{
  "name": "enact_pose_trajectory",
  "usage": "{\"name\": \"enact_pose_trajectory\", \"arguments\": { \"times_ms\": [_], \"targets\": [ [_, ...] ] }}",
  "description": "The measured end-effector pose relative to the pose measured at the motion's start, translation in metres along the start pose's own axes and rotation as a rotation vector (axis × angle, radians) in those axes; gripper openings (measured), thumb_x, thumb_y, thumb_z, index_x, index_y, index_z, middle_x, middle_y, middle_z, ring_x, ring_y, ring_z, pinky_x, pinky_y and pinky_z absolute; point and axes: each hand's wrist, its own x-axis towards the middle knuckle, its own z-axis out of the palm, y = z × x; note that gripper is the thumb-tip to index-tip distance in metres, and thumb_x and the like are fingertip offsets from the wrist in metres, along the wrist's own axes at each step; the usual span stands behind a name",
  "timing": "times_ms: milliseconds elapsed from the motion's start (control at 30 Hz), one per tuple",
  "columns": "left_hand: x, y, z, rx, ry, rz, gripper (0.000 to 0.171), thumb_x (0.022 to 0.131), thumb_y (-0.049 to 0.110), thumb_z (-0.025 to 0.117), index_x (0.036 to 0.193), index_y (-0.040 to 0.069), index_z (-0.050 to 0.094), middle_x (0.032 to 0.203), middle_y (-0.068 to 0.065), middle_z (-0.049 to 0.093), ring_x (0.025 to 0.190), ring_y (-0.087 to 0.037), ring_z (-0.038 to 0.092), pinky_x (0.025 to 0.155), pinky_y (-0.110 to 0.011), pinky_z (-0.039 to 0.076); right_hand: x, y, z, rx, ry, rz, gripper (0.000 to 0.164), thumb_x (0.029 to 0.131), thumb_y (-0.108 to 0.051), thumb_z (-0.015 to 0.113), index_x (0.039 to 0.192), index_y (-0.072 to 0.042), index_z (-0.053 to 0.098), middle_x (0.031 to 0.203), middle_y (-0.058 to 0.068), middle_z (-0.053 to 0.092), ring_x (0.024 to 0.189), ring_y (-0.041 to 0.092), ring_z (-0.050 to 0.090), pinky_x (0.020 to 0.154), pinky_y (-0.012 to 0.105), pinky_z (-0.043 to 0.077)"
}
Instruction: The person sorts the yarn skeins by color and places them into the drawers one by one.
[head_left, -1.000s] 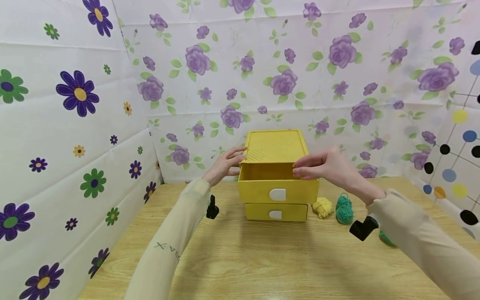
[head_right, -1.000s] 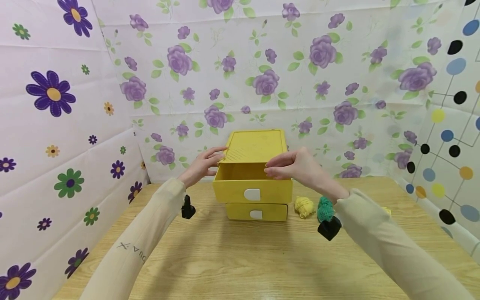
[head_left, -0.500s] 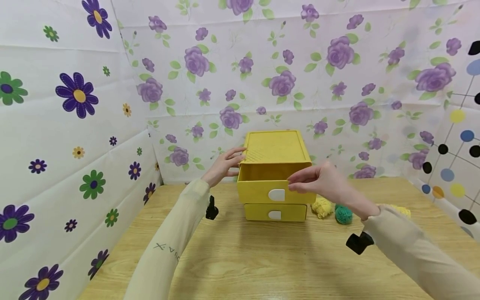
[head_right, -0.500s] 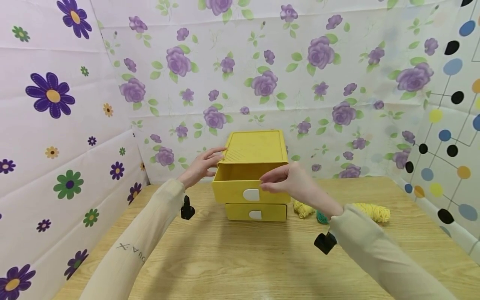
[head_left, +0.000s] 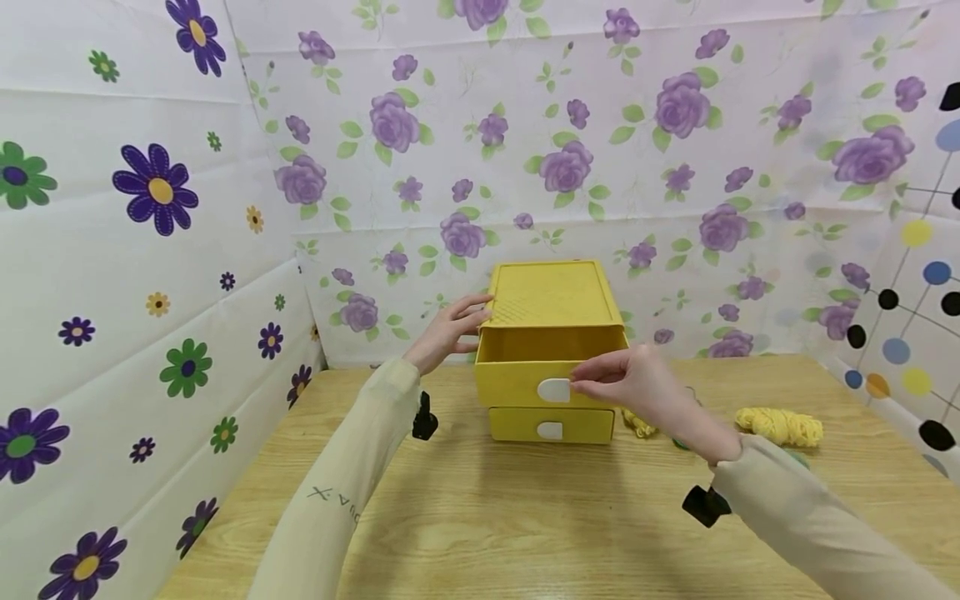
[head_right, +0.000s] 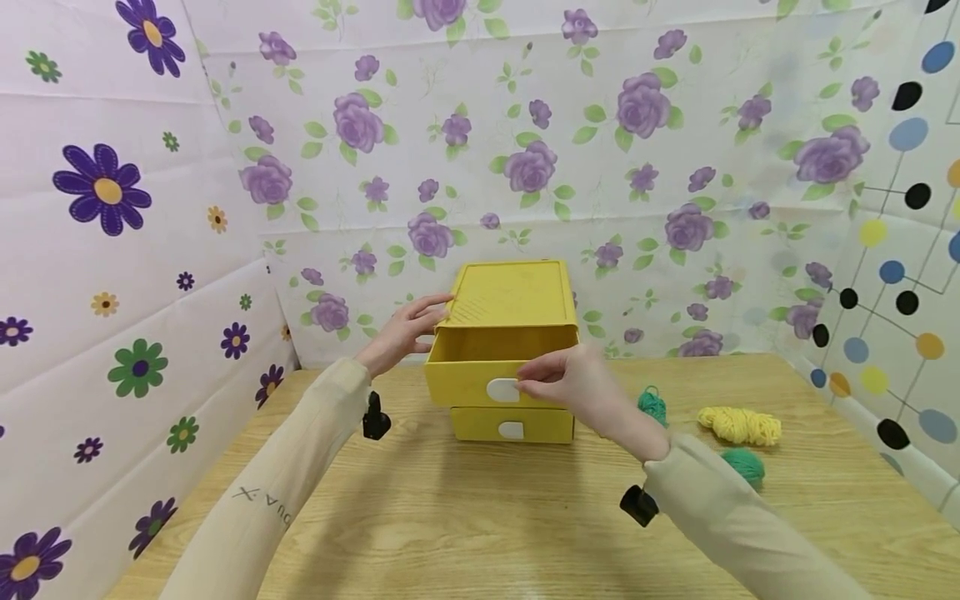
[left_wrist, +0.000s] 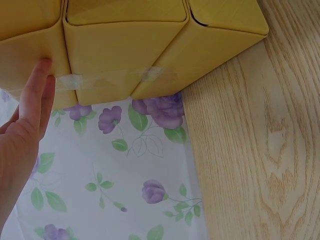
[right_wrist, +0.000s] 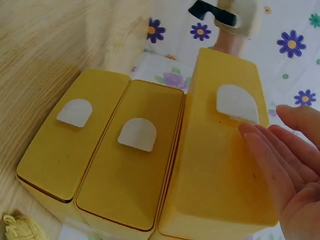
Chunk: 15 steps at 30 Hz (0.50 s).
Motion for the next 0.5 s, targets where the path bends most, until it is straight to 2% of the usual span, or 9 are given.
{"name": "enact_pose_trajectory", "arguments": {
  "times_ms": [233,367,500],
  "targets": [
    [0.008,-0.012,-0.004,0.028,0.036,-0.002,0.047,0.094,0.032,0.051,0.138,0.021,0.04,0.128,-0.007,0.044,0.106,-0.027,0.047,0.084,-0.043,0.043,-0.003,0.004,0.012,-0.065,0.089,-0.02,0.013,0.08,-0.005,0.069,0.092,-0.001,0.071,0.085,0.006,0.067,0.072,0.012,0.064,0.062,0.024,0.05],
    [0.003,-0.003,-0.001,0.024,0.011,-0.007,0.049,0.095,0.029,0.05,0.14,0.018,0.036,0.13,-0.011,0.041,0.108,-0.03,0.046,0.085,-0.044,0.042,-0.003,0.005,0.017,-0.083,0.124,-0.025,0.013,0.079,-0.004,0.07,0.091,-0.002,0.072,0.088,0.007,0.066,0.072,0.011,0.064,0.061,0.023,0.05],
    [0.003,-0.004,-0.002,0.022,0.017,-0.008,0.048,0.094,0.03,0.051,0.139,0.019,0.038,0.129,-0.01,0.042,0.108,-0.029,0.046,0.085,-0.044,0.042,-0.002,0.006,0.021,-0.086,0.151,-0.031,0.012,0.078,-0.003,0.07,0.091,-0.004,0.072,0.086,0.005,0.067,0.071,0.011,0.063,0.06,0.023,0.05]
  ]
}}
